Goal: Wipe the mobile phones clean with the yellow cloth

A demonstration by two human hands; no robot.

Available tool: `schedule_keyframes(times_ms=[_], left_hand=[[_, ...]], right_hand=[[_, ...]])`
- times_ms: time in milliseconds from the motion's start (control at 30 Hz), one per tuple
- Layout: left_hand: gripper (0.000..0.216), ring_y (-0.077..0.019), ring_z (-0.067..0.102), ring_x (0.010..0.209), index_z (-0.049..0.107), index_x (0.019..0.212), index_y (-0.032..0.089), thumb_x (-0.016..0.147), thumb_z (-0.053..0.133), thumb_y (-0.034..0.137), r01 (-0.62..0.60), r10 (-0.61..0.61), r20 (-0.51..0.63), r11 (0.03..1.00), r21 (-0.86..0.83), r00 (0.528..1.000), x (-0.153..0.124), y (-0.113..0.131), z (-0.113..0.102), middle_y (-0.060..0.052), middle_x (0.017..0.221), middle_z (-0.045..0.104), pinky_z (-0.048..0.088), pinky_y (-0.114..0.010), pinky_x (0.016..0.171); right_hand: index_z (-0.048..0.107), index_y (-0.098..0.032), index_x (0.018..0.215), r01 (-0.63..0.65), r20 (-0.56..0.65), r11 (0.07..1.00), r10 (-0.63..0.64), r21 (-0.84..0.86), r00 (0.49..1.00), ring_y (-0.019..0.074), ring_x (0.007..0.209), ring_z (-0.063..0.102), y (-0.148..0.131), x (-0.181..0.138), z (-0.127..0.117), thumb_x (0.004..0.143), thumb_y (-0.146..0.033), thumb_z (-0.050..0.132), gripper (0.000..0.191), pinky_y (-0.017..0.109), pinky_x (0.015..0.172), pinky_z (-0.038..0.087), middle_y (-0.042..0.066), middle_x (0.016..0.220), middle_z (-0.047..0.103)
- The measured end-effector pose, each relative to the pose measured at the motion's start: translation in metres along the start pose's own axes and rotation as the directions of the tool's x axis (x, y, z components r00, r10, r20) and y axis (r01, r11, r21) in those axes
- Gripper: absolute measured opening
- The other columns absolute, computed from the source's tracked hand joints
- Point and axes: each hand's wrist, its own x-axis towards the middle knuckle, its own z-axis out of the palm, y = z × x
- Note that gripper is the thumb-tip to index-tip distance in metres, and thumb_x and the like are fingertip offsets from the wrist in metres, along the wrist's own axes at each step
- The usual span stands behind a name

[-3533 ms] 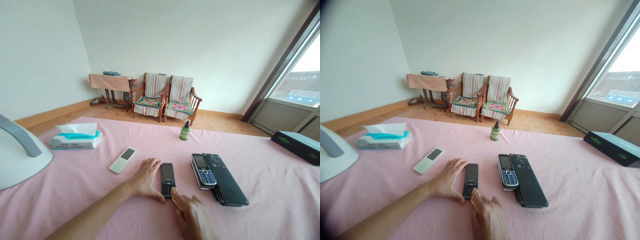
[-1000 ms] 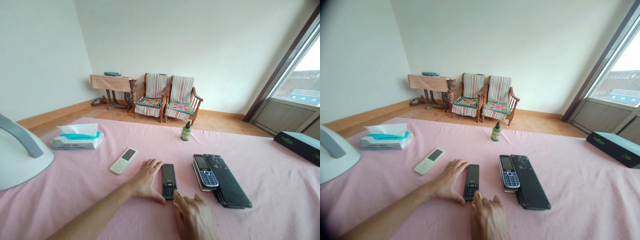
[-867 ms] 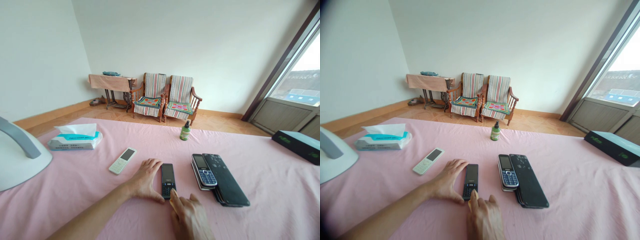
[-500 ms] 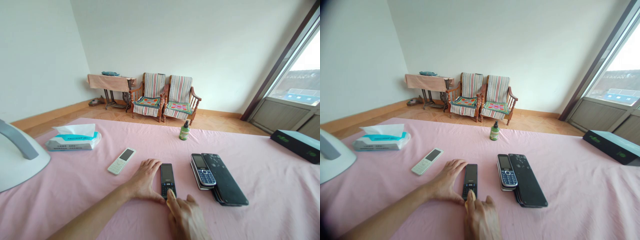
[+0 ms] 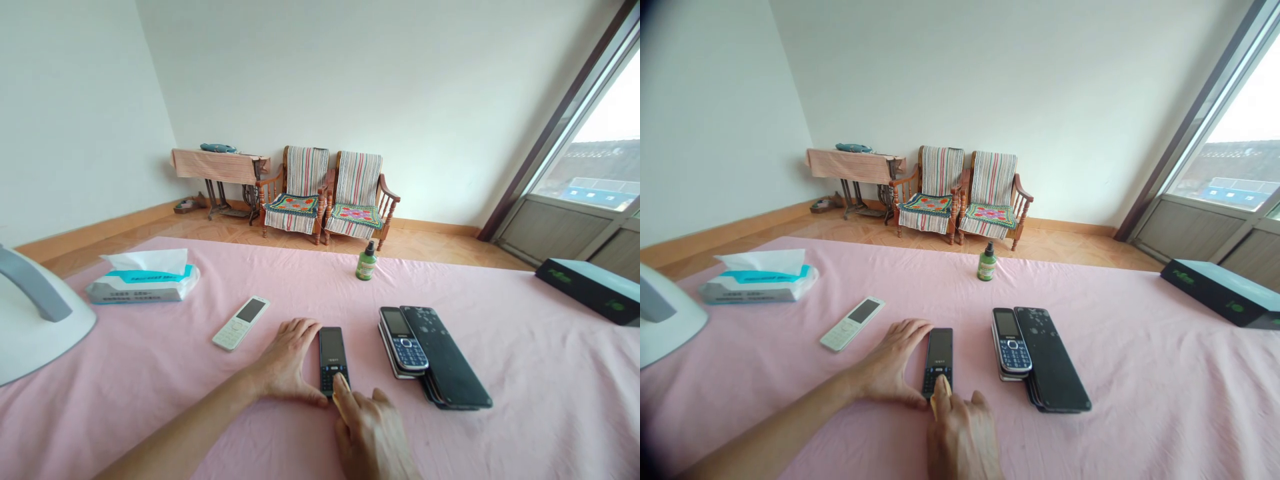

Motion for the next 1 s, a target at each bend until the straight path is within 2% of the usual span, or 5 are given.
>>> schedule_keyframes(times_ms=[133,467,667,867,1000], left_hand=[[0.102,-0.0357,0.043,0.118,0.04,0.13,0.019,0.047,0.073,0.068,0.0,0.0,0.009,1.0,-0.003,1.0,0.0,0.0,-0.001,-0.013,0.13,0.047,0.031,-0.049,0.102],[0.104,-0.0356,0.042,0.119,0.038,0.131,0.019,0.046,0.073,0.069,-0.011,0.011,-0.006,1.0,0.004,1.0,-0.001,-0.004,0.003,-0.013,0.131,0.046,0.03,-0.05,0.103],[0.104,-0.0355,0.043,0.118,0.038,0.131,0.021,0.046,0.072,0.07,-0.011,0.011,-0.016,1.0,-0.001,1.0,0.0,-0.004,0.003,-0.013,0.13,0.046,0.031,-0.049,0.102],[0.104,-0.0363,0.043,0.118,0.038,0.131,0.02,0.047,0.072,0.07,-0.002,0.002,0.01,1.0,-0.008,1.0,0.0,-0.002,0.0,-0.013,0.131,0.046,0.03,-0.05,0.102],[0.104,-0.0356,0.043,0.118,0.038,0.131,0.02,0.046,0.072,0.069,0.002,-0.002,-0.002,1.0,-0.002,1.0,-0.001,-0.002,0.001,-0.013,0.13,0.047,0.03,-0.049,0.102]], right_hand=[[0.056,-0.015,0.105,-0.036,0.027,0.999,0.036,0.019,0.999,0.0155,0.049,0.063,0.004,0.002,0.0,0.064,-0.005,0.051,0.043,0.029,0.053,0.032,-0.001,0.065,0.071],[0.059,-0.018,0.108,-0.091,0.118,0.995,0.085,0.044,0.989,0.0178,0.047,0.062,0.009,-0.002,0.0,0.064,-0.006,0.05,0.046,0.029,0.049,0.029,-0.003,0.061,0.071],[0.059,-0.017,0.112,-0.133,0.106,0.991,0.13,0.024,0.986,0.0188,0.05,0.063,0.012,0.005,-0.002,0.066,-0.005,0.049,0.048,0.028,0.049,0.03,0.0,0.065,0.073],[0.059,-0.02,0.106,-0.076,0.126,0.988,0.059,0.135,0.99,0.0168,0.051,0.064,0.008,-0.006,0.003,0.062,-0.004,0.048,0.048,0.027,0.052,0.033,-0.002,0.065,0.072],[0.057,-0.017,0.109,-0.074,0.057,0.991,0.068,0.109,0.996,0.017,0.05,0.064,0.009,-0.003,0.003,0.065,-0.004,0.046,0.047,0.028,0.052,0.033,0.0,0.067,0.073]])
